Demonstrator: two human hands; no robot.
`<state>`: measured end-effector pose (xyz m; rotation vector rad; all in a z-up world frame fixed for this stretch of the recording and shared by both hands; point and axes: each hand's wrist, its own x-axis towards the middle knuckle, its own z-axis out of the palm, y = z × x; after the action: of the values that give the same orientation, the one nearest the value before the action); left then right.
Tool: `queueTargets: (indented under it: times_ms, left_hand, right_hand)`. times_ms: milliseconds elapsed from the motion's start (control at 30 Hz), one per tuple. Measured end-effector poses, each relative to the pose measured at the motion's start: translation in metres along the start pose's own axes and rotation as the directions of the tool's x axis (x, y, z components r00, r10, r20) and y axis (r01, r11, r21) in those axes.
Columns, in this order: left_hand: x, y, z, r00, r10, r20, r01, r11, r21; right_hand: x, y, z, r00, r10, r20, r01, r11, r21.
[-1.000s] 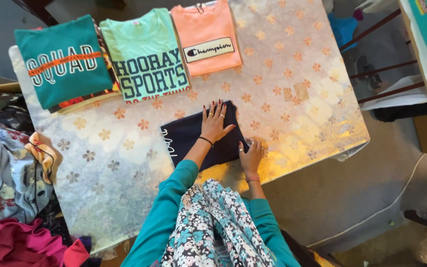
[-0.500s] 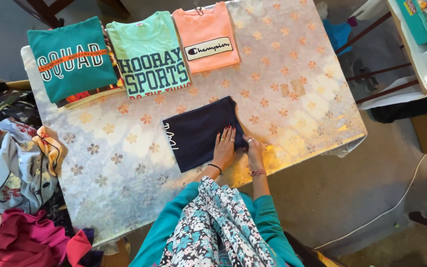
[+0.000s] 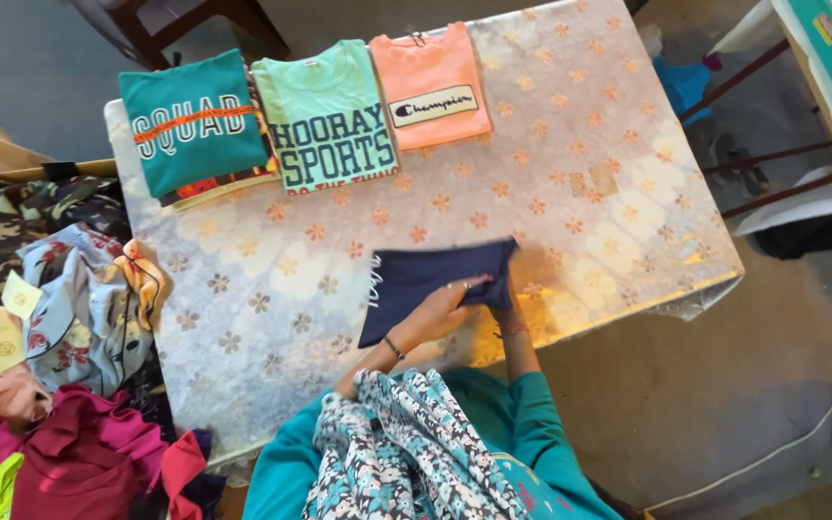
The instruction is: The person folds a dark blue t-shirt and places it on a table alongside other folded shirts. They then pick up a red long-sleeved shirt, smooth it out, and fold it neatly by hand. Finally, they pick up a pink long-sleeved shirt and begin folding it in the same manner.
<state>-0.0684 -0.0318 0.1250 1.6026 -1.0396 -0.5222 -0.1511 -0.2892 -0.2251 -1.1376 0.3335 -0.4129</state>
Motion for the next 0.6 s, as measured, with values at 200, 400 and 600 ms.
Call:
queueTargets:
  times_ms: [200,400,600]
  left_hand:
    - [-0.027,0.044,-0.041,0.975,-0.06,0.214,0.112,0.963,-0.244]
    - [-0.025,0.095,-0.09,0.978,0.131,0.16,-0.064,0.927,-0.369]
    - [-0.023,0.11,-0.119,0.967,-0.002,0.256,0.133,0.858,-0.496]
  right_hand:
    - [-0.042,-0.194,0.12,0.952,0.149,0.267,-0.169,0.984,0.05]
    - [-0.054,-0.238,0.112,0.98,0.031,0.199,-0.071,0.977,0.2]
    - [-0.07,-0.269,0.08,0.996,-0.013,-0.093,0.006,0.998,-0.069]
